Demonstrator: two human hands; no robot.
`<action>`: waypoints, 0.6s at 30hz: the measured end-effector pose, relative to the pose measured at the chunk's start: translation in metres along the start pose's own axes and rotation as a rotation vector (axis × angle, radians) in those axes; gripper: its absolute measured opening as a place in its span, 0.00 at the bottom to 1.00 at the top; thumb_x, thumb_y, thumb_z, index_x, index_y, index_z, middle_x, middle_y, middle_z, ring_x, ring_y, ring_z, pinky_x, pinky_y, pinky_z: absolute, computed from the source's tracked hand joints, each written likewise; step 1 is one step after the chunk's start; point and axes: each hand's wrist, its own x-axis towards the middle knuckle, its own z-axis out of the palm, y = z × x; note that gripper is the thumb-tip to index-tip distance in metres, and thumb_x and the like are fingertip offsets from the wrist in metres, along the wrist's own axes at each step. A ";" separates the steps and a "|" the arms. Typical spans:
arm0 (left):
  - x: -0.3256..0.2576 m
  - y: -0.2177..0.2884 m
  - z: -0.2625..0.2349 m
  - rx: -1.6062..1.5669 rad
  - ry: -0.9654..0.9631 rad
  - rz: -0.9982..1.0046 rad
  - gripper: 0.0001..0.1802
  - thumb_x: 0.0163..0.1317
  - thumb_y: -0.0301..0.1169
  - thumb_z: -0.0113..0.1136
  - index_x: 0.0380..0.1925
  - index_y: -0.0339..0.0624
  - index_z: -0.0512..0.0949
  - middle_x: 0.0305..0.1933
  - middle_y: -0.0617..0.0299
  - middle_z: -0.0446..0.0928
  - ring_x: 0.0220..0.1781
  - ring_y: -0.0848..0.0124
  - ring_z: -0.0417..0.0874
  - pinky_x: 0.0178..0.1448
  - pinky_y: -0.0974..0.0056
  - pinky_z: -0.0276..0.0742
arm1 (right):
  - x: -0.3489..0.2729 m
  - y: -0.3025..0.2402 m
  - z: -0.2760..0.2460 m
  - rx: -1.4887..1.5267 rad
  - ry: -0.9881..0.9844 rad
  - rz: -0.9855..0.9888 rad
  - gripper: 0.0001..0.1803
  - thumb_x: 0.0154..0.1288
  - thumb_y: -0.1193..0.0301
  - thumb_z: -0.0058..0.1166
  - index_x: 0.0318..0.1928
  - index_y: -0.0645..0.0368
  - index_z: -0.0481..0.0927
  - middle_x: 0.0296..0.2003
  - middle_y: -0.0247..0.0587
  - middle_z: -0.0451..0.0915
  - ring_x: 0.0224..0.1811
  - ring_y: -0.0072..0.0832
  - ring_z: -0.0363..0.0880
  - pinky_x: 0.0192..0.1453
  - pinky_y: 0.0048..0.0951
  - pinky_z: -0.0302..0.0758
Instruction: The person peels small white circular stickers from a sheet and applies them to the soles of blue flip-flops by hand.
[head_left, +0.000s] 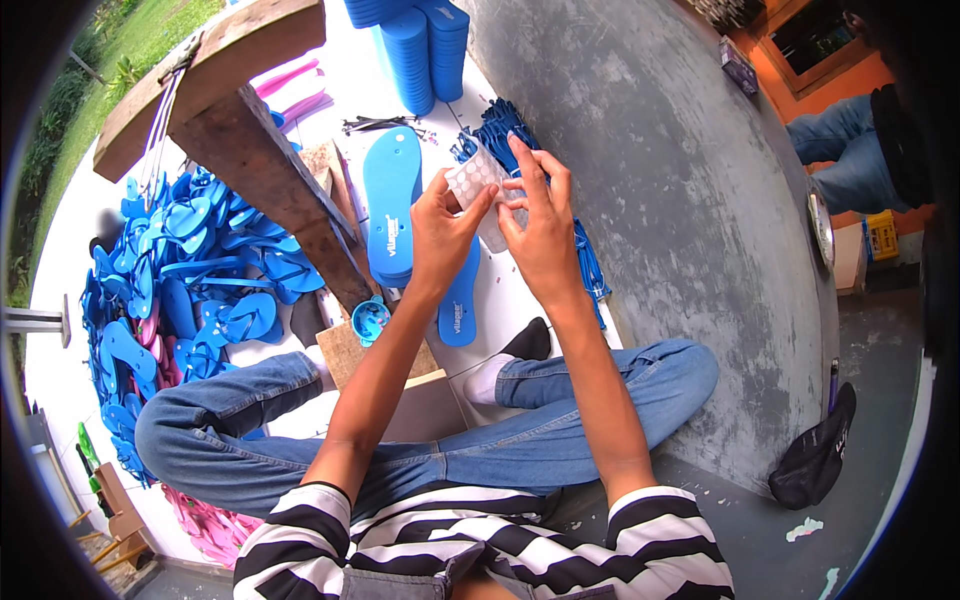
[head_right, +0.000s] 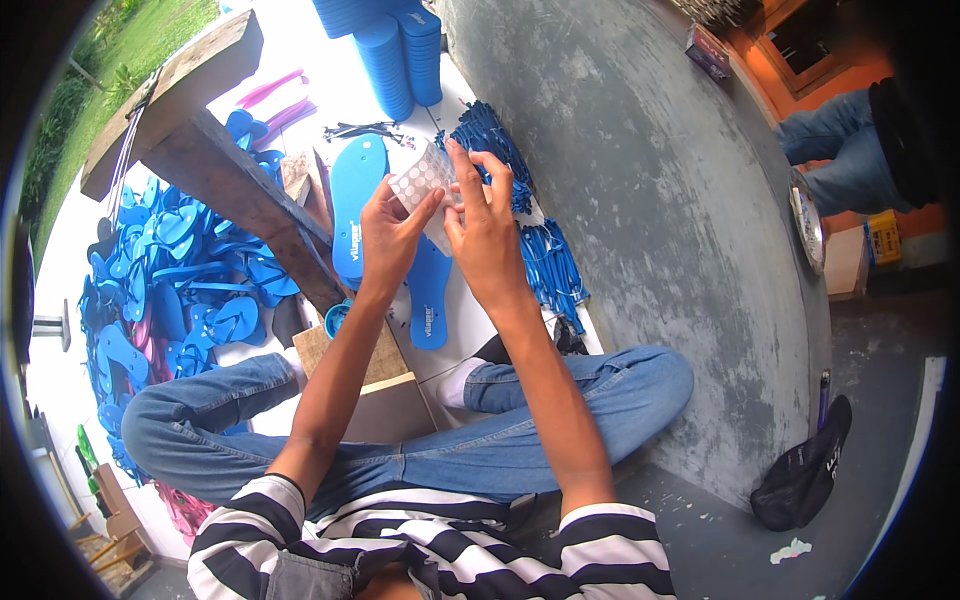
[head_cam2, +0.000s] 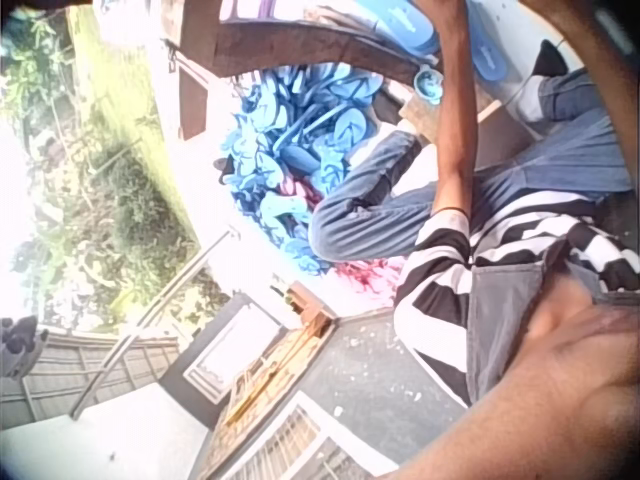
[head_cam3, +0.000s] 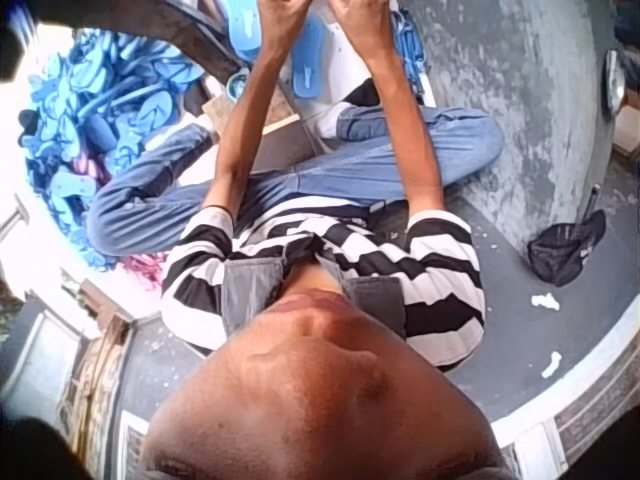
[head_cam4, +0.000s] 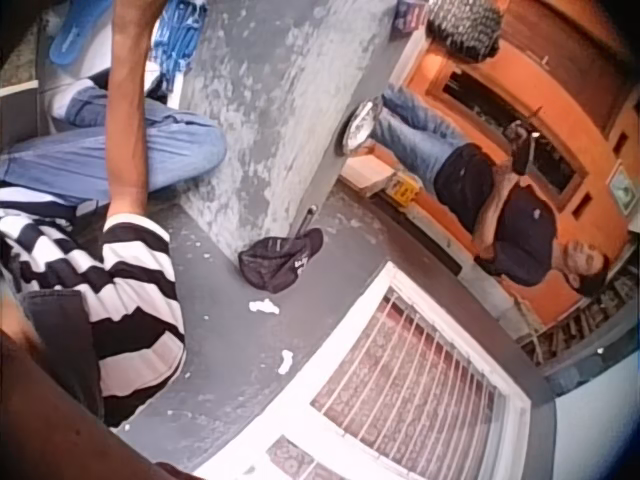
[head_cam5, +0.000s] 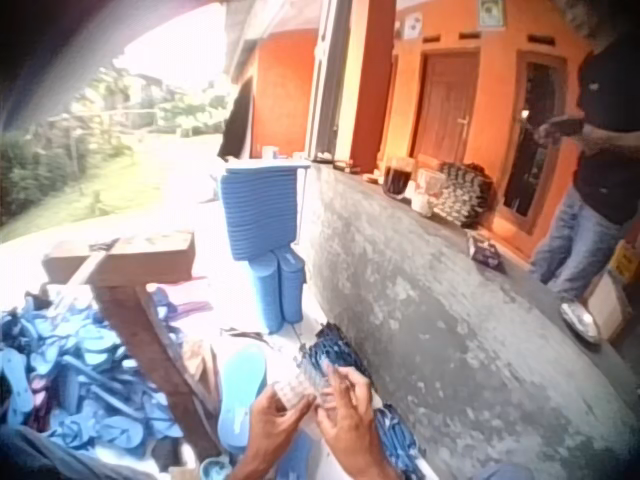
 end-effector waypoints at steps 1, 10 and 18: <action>0.000 0.001 0.000 0.033 0.009 -0.006 0.13 0.64 0.27 0.68 0.44 0.33 0.77 0.36 0.56 0.87 0.37 0.78 0.85 0.37 0.71 0.78 | -0.001 0.000 0.000 -0.020 0.005 -0.012 0.45 0.56 0.91 0.58 0.73 0.46 0.64 0.61 0.46 0.63 0.52 0.33 0.80 0.49 0.30 0.84; -0.010 -0.038 0.002 0.063 -0.008 -0.118 0.16 0.65 0.30 0.66 0.49 0.34 0.76 0.32 0.55 0.86 0.33 0.77 0.85 0.35 0.70 0.78 | 0.005 -0.008 -0.009 0.015 -0.028 -0.012 0.43 0.56 0.88 0.59 0.72 0.47 0.65 0.61 0.49 0.65 0.52 0.35 0.81 0.50 0.33 0.84; -0.064 -0.120 0.017 0.450 -0.456 -0.342 0.36 0.61 0.45 0.69 0.56 0.25 0.69 0.36 0.40 0.84 0.31 0.57 0.86 0.36 0.55 0.79 | 0.002 0.076 0.021 0.578 0.027 0.505 0.14 0.66 0.72 0.62 0.50 0.64 0.78 0.40 0.39 0.81 0.39 0.22 0.81 0.38 0.23 0.78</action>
